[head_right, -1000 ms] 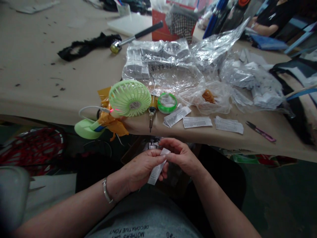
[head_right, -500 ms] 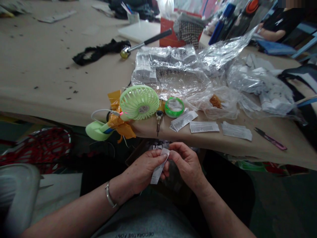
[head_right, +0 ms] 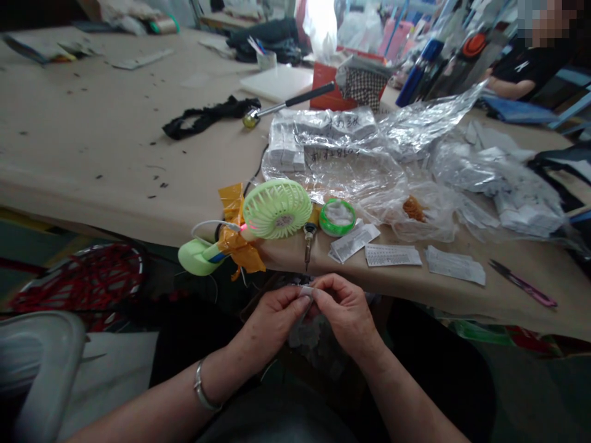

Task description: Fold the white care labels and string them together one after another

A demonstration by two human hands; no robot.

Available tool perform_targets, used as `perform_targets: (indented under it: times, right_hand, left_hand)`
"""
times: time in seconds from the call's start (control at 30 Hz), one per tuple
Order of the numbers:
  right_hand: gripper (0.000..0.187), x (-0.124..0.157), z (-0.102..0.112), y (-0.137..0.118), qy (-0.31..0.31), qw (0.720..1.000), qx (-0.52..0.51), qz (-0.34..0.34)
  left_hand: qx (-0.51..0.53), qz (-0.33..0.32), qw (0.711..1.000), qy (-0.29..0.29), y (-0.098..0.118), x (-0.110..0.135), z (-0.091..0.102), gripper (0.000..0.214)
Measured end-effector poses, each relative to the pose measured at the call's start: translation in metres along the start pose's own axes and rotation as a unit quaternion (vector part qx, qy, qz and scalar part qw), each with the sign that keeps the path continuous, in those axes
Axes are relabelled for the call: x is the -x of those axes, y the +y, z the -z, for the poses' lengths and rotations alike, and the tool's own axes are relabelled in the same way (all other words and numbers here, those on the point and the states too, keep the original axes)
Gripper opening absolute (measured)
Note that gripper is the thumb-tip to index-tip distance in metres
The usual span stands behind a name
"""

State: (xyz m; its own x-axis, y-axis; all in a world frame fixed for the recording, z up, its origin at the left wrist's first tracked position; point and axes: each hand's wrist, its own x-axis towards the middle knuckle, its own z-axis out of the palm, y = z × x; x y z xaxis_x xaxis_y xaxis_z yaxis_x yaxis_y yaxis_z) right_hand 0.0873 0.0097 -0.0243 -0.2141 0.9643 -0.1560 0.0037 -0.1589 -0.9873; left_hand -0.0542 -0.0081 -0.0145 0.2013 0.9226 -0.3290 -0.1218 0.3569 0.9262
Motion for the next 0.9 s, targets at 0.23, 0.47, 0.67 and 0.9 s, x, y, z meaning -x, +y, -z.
perform_targets:
  times: [0.23,0.47,0.67,0.9]
  right_hand:
    - [0.012,-0.008,-0.002,-0.015,0.034,0.988,0.136,0.059]
    - [0.013,-0.013,-0.002,-0.020,0.030,0.970,0.213,0.111]
    - [0.011,-0.015,-0.003,-0.021,0.042,0.959,0.242,0.138]
    - [0.009,-0.018,-0.004,-0.019,0.055,0.960,0.237,0.137]
  left_hand:
    - [-0.124,-0.088,0.986,0.065,0.009,-0.006,0.011,0.017]
    - [-0.183,-0.136,0.971,0.077,0.014,-0.010,0.012,0.020]
    - [-0.201,-0.153,0.964,0.082,0.014,-0.011,0.013,0.022]
    - [-0.193,-0.145,0.967,0.081,0.013,-0.015,0.014,0.022]
